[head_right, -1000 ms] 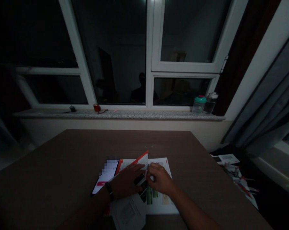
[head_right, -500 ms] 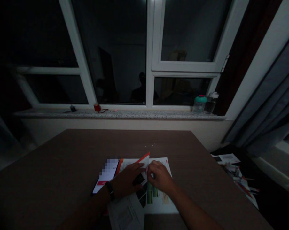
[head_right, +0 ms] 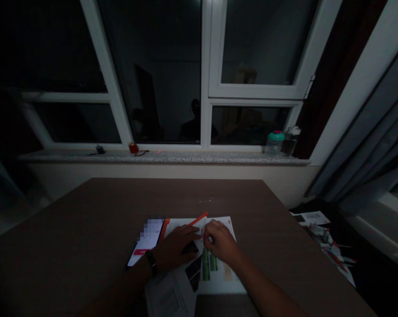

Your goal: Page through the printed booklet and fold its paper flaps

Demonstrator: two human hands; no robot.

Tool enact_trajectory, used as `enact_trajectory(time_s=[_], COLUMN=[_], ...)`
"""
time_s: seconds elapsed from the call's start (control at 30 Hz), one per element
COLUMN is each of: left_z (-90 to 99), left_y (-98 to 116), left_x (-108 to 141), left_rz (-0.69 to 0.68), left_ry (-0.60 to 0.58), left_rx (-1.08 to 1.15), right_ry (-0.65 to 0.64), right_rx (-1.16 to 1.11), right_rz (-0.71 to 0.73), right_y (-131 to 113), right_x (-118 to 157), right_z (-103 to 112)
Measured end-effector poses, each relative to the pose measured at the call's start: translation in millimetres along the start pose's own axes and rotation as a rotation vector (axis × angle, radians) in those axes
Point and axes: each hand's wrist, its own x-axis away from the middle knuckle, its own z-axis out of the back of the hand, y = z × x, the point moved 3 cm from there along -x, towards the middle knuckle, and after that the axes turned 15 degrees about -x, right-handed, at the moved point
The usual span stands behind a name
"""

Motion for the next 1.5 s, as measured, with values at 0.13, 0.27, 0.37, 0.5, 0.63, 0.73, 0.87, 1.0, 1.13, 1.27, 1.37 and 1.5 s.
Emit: enact_trajectory(time_s=[0.13,0.27,0.37,0.5,0.63,0.73,0.87,1.0,1.13,1.27,1.37,1.5], left_z=[2.3,0.9,-1.7,-3.9,-0.7,4.0,5.6,3.1,1.7,2.4,3.3,6.8], left_y=[1.7,0.0,-1.2,-0.9,2.4,4.5,4.6,2.6,2.8,4.0,4.1,6.0], left_x=[-1.3,-2.8,-2.2,0.1,-0.5,-2.6,-3.9,-2.4,-1.0,-0.7,-0.7,-1.6], left_rz=[-0.003,0.008,-0.003,-0.010,-0.017,-0.012,-0.016,-0.024,-0.048,-0.057,-0.031,-0.025], left_ry=[0.001,-0.013,0.002,0.034,-0.009,-0.025,-0.021,-0.002,0.011,0.015,0.001,-0.020], left_rx=[-0.020,-0.020,0.010,0.010,-0.005,-0.006,0.024,0.058,0.068,0.069,0.061,0.058], right_ry=[-0.119,-0.071,0.032,0.032,-0.082,-0.117,-0.011,0.072,-0.022,-0.045,0.068,0.070], right_rx=[-0.108,-0.049,0.014,-0.006,-0.115,-0.145,-0.026,0.007,-0.076,-0.066,0.022,0.030], right_rz=[0.119,0.051,-0.045,-0.035,0.087,0.123,0.006,-0.096,-0.001,0.027,-0.051,-0.043], right_y=[-6.3,-2.6,2.6,1.7,-5.2,-5.6,3.1,6.0,-0.9,-0.5,4.7,3.6], right_x=[4.4,0.7,-3.2,-2.5,3.1,4.6,-0.5,-3.7,-0.7,-0.2,-3.2,-2.2], right_z=[-2.1,-1.9,0.1,0.8,-1.1,-2.9,-2.0,1.4,0.3,-1.7,0.3,1.1])
